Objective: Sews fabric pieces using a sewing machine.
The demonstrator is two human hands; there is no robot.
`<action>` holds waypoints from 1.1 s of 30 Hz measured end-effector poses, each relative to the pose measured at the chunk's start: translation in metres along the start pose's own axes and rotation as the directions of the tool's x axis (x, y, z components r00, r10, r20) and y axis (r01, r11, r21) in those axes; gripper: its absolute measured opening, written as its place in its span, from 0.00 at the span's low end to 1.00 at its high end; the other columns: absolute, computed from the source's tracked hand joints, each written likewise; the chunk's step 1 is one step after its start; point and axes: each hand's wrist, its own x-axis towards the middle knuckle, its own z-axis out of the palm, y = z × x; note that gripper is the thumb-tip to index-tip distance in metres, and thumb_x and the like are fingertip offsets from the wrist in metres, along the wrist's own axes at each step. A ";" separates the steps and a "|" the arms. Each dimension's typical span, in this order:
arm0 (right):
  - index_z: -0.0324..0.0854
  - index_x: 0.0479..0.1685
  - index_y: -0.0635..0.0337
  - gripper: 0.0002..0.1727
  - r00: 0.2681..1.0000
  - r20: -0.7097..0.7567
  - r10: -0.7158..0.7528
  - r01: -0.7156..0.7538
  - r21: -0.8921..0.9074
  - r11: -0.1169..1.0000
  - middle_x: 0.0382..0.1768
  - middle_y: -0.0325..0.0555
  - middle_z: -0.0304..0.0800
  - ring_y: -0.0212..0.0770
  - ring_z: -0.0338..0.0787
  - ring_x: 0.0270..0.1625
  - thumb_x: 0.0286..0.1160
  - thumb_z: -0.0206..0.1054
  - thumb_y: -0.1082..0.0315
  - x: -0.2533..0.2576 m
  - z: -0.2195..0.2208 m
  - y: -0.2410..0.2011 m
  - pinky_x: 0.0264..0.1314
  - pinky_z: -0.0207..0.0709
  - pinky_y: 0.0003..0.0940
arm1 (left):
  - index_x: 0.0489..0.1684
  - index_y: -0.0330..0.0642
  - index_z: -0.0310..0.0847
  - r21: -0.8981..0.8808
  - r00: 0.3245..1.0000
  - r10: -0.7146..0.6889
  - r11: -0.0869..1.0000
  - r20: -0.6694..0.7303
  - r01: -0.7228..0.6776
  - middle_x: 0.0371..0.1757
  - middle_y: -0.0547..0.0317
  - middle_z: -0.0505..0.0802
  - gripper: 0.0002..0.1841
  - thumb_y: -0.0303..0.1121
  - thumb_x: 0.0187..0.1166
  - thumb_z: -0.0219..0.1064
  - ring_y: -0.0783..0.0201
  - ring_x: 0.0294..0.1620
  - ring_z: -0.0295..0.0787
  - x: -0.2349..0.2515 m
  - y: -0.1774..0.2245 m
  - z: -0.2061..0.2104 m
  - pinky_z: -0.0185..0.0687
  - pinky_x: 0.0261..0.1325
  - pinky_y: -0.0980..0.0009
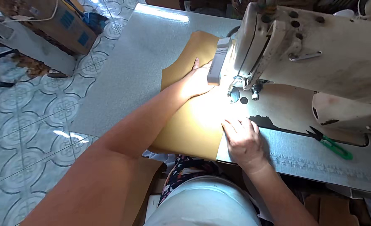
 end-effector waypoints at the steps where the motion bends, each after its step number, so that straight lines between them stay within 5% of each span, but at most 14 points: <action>1: 0.94 0.52 0.51 0.14 1.000 0.006 0.007 -0.007 -0.008 1.000 0.58 0.41 0.95 0.51 0.90 0.62 0.80 0.62 0.68 0.003 0.001 0.001 0.61 0.80 0.50 | 0.84 0.44 0.72 0.004 1.000 -0.001 1.000 0.022 0.001 0.87 0.48 0.74 0.33 0.55 0.84 0.56 0.50 0.92 0.61 0.004 0.001 -0.006 0.29 0.86 0.23; 4: 0.93 0.55 0.52 0.15 0.999 0.027 0.039 -0.039 -0.014 0.999 0.60 0.42 0.94 0.50 0.88 0.67 0.81 0.61 0.68 0.014 0.003 0.003 0.65 0.79 0.49 | 0.90 0.47 0.63 0.029 0.997 -0.044 0.999 0.061 0.043 0.90 0.49 0.69 0.42 0.56 0.75 0.66 0.50 0.93 0.58 0.019 0.003 -0.020 0.29 0.86 0.22; 11: 0.92 0.61 0.46 0.17 0.983 0.111 0.144 -0.150 0.044 0.988 0.67 0.38 0.91 0.47 0.84 0.73 0.83 0.61 0.66 0.009 -0.015 0.024 0.68 0.77 0.52 | 0.90 0.49 0.65 0.093 0.993 -0.063 0.994 0.100 0.054 0.93 0.56 0.66 0.29 0.37 0.87 0.59 0.52 0.96 0.49 0.045 -0.008 -0.035 0.29 0.86 0.22; 14: 0.91 0.62 0.48 0.19 0.955 0.078 0.287 -0.285 -0.041 0.958 0.67 0.47 0.90 0.56 0.85 0.73 0.79 0.60 0.70 -0.023 -0.048 0.066 0.70 0.77 0.62 | 0.89 0.50 0.67 0.090 0.991 -0.073 0.994 0.111 0.063 0.92 0.58 0.68 0.28 0.34 0.87 0.59 0.52 0.97 0.47 0.050 -0.010 -0.037 0.29 0.87 0.22; 18: 0.80 0.74 0.66 0.24 0.830 0.066 0.554 -0.540 -0.159 0.827 0.73 0.71 0.80 0.76 0.78 0.76 0.88 0.58 0.60 -0.085 -0.092 0.132 0.74 0.69 0.73 | 0.85 0.51 0.73 0.065 0.992 -0.092 0.994 0.081 0.087 0.90 0.62 0.71 0.24 0.37 0.94 0.46 0.51 0.97 0.48 0.036 -0.003 -0.048 0.28 0.87 0.23; 22: 0.86 0.65 0.67 0.23 0.834 -0.015 0.552 -0.536 -0.263 0.802 0.62 0.69 0.89 0.75 0.85 0.67 0.92 0.54 0.57 -0.108 -0.099 0.157 0.68 0.71 0.74 | 0.87 0.59 0.71 0.055 0.970 -0.238 0.970 0.039 0.236 0.92 0.64 0.68 0.24 0.38 0.94 0.44 0.48 0.96 0.49 0.010 -0.014 -0.068 0.33 0.85 0.22; 25: 0.86 0.53 0.72 0.21 0.859 -0.079 0.506 -0.511 -0.209 0.834 0.48 0.70 0.92 0.70 0.92 0.53 0.93 0.52 0.63 -0.093 -0.089 0.141 0.56 0.80 0.66 | 0.89 0.65 0.67 0.106 0.949 -0.315 0.943 -0.026 0.316 0.93 0.68 0.66 0.25 0.45 0.95 0.40 0.48 0.97 0.47 -0.018 -0.047 -0.062 0.33 0.82 0.18; 28: 0.83 0.57 0.74 0.20 0.850 0.011 0.527 -0.522 0.152 0.839 0.36 0.62 0.92 0.53 0.95 0.32 0.93 0.52 0.63 -0.051 -0.069 0.090 0.35 0.89 0.50 | 0.91 0.65 0.63 0.125 0.921 -0.387 0.913 -0.043 0.389 0.94 0.66 0.63 0.26 0.45 0.95 0.38 0.46 0.97 0.44 -0.052 -0.042 -0.061 0.32 0.81 0.17; 30: 0.80 0.65 0.68 0.18 0.838 0.196 0.510 -0.546 0.313 0.777 0.39 0.58 0.92 0.50 0.94 0.34 0.91 0.57 0.62 -0.015 -0.051 0.047 0.37 0.90 0.50 | 0.91 0.65 0.62 0.135 0.905 -0.421 0.895 -0.053 0.425 0.95 0.66 0.62 0.26 0.44 0.95 0.38 0.45 0.97 0.44 -0.069 -0.028 -0.057 0.32 0.81 0.17; 33: 0.77 0.70 0.63 0.21 0.864 0.321 0.387 -0.478 0.285 0.831 0.41 0.56 0.92 0.54 0.93 0.39 0.80 0.66 0.65 0.034 -0.025 -0.006 0.42 0.87 0.56 | 0.91 0.66 0.62 0.136 0.885 -0.461 0.874 -0.067 0.466 0.95 0.66 0.62 0.26 0.43 0.95 0.39 0.45 0.97 0.44 -0.082 -0.013 -0.050 0.32 0.81 0.17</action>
